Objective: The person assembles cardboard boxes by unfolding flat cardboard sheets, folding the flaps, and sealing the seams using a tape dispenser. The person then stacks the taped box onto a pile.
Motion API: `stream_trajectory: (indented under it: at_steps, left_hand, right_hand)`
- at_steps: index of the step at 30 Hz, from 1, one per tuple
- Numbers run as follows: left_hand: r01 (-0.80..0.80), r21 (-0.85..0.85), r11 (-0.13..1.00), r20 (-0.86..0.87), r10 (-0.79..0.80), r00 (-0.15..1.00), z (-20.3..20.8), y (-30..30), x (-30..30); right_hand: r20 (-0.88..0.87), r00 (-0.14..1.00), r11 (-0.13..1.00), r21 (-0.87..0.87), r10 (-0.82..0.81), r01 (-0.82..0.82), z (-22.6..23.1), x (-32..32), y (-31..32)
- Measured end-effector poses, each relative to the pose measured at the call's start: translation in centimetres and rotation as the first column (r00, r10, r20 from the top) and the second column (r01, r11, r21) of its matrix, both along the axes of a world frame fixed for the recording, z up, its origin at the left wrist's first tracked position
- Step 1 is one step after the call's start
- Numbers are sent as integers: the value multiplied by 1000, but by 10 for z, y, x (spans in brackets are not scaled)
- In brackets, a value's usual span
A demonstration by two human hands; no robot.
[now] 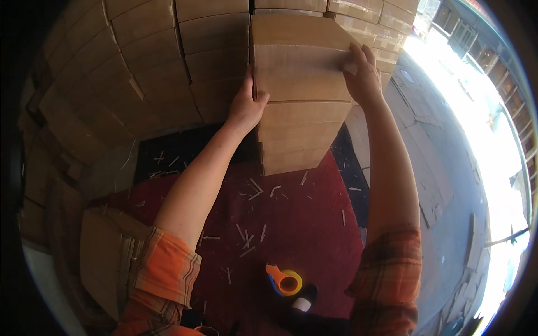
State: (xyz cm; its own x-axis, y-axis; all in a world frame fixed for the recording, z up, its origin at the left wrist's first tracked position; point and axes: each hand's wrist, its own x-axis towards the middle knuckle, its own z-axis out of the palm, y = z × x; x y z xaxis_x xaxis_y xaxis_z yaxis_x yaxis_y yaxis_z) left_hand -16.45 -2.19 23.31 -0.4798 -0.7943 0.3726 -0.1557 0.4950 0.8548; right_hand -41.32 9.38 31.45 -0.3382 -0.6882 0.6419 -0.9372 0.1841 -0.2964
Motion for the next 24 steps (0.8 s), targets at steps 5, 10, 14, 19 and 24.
stream_trajectory:
  at_steps: [5, 10, 14, 19, 24]
  left_hand:
    - [-46, -120, 992, -103, 33, 994, -5, 12, 14]
    - [124, 60, 991, 276, -135, 952, -21, 48, 109]
    - [129, 19, 991, 613, -114, 782, -58, 94, 259]
    - [-139, -188, 972, 833, 233, 502, -48, 153, 468]
    - [-560, -136, 817, 737, 461, 494, -57, 224, 638]
  right_hand:
    - [70, 998, 998, -59, 1, 3, 5, 12, 12]
    - [134, 984, 992, 56, -119, 112, -30, 55, 73]
    - [291, 957, 875, 468, -23, -121, -113, 103, 158]
    - [390, 908, 449, 791, 152, -415, -202, 180, 269]
    - [477, 837, 186, 826, 269, -531, -218, 236, 337]
